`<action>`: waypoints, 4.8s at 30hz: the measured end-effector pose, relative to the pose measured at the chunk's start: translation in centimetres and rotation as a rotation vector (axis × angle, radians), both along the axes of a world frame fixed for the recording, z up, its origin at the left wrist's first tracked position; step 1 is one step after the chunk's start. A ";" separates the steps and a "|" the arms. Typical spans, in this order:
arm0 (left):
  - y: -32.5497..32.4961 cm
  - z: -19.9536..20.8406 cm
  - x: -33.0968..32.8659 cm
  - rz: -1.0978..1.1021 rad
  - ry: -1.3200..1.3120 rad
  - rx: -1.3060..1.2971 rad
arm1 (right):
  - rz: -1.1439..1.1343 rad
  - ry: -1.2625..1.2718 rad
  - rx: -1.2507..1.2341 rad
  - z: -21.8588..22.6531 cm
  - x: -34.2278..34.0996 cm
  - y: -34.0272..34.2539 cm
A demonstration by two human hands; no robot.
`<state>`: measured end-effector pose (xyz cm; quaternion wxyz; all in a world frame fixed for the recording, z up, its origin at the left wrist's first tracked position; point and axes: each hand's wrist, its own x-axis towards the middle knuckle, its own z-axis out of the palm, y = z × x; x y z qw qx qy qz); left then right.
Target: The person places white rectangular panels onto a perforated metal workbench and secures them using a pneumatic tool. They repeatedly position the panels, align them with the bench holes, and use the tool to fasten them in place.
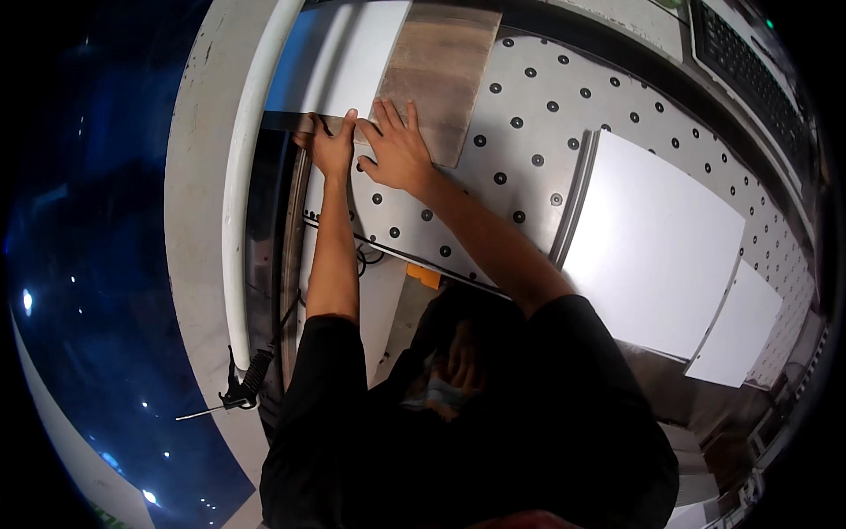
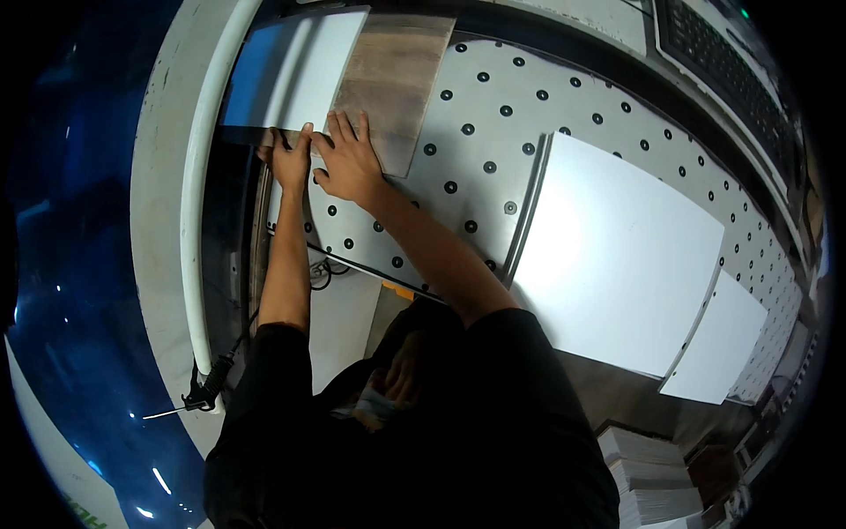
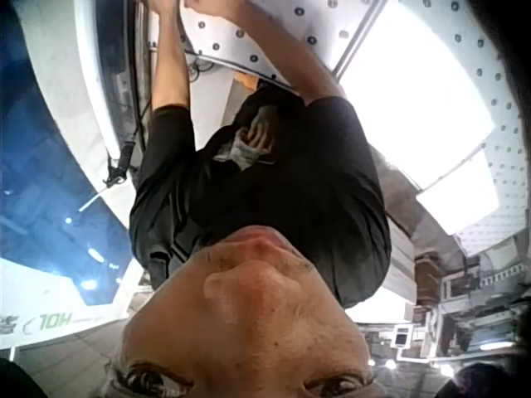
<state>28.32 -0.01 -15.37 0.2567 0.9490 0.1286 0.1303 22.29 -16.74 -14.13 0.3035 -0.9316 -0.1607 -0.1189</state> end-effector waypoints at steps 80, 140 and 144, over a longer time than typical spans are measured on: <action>-10.5 -15.7 -36.3 -1.566 1.289 -0.634 | -0.122 1.581 0.205 7.1 -41.8 -24.9; -6.6 -14.8 -32.3 -1.330 1.670 -0.678 | 0.142 1.821 -0.235 0.6 -36.7 -8.8; -4.1 -27.4 -31.4 -1.748 1.162 -0.734 | 0.139 1.824 -0.155 1.4 -36.1 -8.2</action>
